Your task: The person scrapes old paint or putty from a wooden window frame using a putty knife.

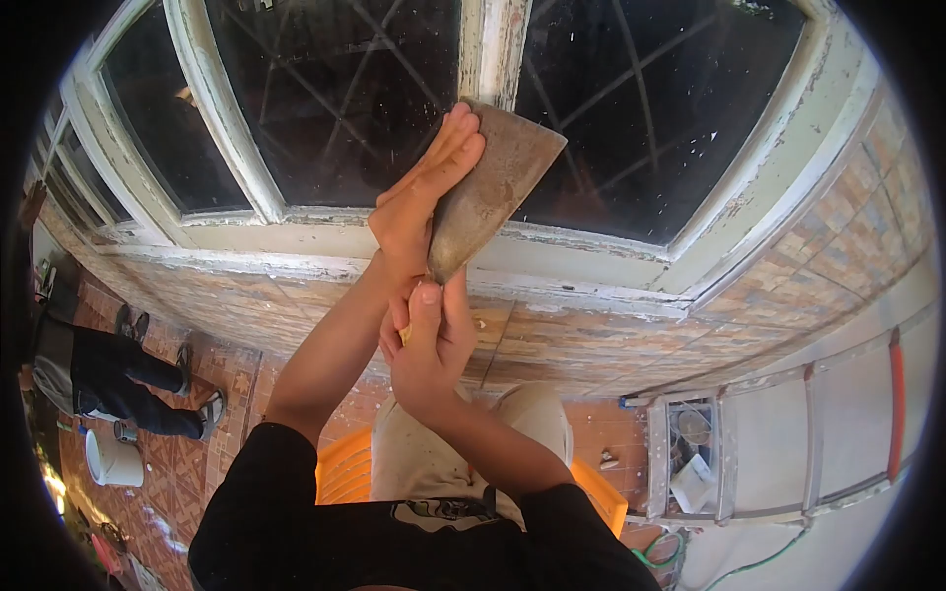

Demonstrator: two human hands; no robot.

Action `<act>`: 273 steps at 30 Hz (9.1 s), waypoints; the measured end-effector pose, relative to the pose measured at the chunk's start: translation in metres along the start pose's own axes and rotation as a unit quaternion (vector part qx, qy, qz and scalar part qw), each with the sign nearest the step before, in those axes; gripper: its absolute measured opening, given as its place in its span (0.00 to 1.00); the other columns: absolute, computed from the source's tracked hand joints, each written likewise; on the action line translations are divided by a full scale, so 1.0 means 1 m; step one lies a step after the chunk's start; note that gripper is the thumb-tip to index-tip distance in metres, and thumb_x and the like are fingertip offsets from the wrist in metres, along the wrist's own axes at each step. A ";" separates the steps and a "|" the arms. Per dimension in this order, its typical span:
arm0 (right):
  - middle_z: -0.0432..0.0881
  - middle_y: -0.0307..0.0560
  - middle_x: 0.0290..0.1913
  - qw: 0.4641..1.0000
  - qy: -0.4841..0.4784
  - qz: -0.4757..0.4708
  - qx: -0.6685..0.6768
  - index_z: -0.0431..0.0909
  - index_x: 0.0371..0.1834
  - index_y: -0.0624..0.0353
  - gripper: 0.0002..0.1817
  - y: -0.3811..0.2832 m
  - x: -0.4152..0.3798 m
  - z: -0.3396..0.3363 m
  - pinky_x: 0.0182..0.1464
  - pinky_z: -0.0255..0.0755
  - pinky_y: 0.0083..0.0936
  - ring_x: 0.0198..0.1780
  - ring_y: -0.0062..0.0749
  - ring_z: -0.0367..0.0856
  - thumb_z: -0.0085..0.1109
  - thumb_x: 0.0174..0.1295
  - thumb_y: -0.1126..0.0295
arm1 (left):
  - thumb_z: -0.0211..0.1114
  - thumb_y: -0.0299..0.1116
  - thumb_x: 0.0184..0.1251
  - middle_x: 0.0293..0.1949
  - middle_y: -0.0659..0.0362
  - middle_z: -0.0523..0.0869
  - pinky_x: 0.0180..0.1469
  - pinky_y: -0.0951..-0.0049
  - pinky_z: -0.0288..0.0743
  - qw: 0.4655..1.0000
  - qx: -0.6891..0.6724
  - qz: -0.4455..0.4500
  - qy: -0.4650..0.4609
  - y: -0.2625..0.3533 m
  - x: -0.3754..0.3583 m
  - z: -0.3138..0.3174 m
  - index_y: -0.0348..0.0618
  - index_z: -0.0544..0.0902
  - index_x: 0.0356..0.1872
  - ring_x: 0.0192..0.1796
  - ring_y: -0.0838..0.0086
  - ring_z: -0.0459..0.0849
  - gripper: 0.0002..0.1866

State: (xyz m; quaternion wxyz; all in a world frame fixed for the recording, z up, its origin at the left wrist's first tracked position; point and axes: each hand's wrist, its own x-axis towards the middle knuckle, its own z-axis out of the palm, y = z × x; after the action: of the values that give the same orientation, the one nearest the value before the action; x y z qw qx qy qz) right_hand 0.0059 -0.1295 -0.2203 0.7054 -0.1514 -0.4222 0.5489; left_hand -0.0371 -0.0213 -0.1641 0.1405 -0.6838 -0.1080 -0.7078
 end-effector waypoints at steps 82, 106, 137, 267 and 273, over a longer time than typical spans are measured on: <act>0.66 0.36 0.28 0.998 -0.037 -0.018 -0.047 0.49 0.76 0.47 0.27 -0.035 0.036 0.034 0.17 0.58 0.13 0.16 0.15 0.59 0.37 0.77 0.55 | 0.63 0.20 0.55 0.57 0.45 0.81 0.66 0.59 0.72 0.985 0.107 0.124 -0.062 -0.019 0.054 -0.020 0.30 0.78 0.56 0.62 0.55 0.78 0.23; 0.61 0.37 0.19 0.999 -0.052 0.015 -0.003 0.42 0.77 0.35 0.29 -0.030 0.036 0.041 0.09 0.54 0.14 0.09 0.19 0.54 0.30 0.76 0.46 | 0.67 0.22 0.53 0.59 0.40 0.77 0.54 0.63 0.82 0.993 0.061 0.051 -0.087 -0.016 0.038 -0.029 0.34 0.71 0.63 0.59 0.52 0.80 0.32; 0.58 0.33 0.16 0.998 -0.048 0.000 0.050 0.50 0.72 0.28 0.26 -0.035 0.060 0.072 0.10 0.49 0.15 0.09 0.18 0.52 0.35 0.73 0.42 | 0.60 0.24 0.60 0.59 0.40 0.77 0.65 0.64 0.72 0.993 -0.092 0.052 -0.049 -0.022 0.067 -0.022 0.30 0.75 0.59 0.65 0.52 0.75 0.24; 0.61 0.36 0.16 0.997 -0.009 -0.047 0.066 0.62 0.30 0.53 0.31 -0.051 0.077 0.105 0.08 0.55 0.24 0.08 0.25 0.59 0.34 0.69 0.33 | 0.54 0.28 0.71 0.58 0.42 0.79 0.55 0.71 0.73 0.987 -0.117 0.112 -0.005 -0.027 0.098 -0.016 0.29 0.73 0.59 0.51 0.57 0.84 0.18; 0.62 0.36 0.17 0.997 -0.040 -0.047 0.046 0.61 0.28 0.53 0.31 -0.061 0.094 0.107 0.08 0.55 0.24 0.08 0.24 0.58 0.34 0.69 0.34 | 0.55 0.28 0.70 0.56 0.43 0.81 0.51 0.69 0.75 0.988 0.010 0.157 -0.004 -0.029 0.110 -0.017 0.31 0.75 0.59 0.47 0.54 0.84 0.18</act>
State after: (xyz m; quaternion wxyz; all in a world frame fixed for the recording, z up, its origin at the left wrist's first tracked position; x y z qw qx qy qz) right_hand -0.0324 -0.0927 -0.0740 0.7188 -0.0768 -0.4314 0.5398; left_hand -0.0662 -0.0059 -0.0541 0.2562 -0.6935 -0.0074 -0.6733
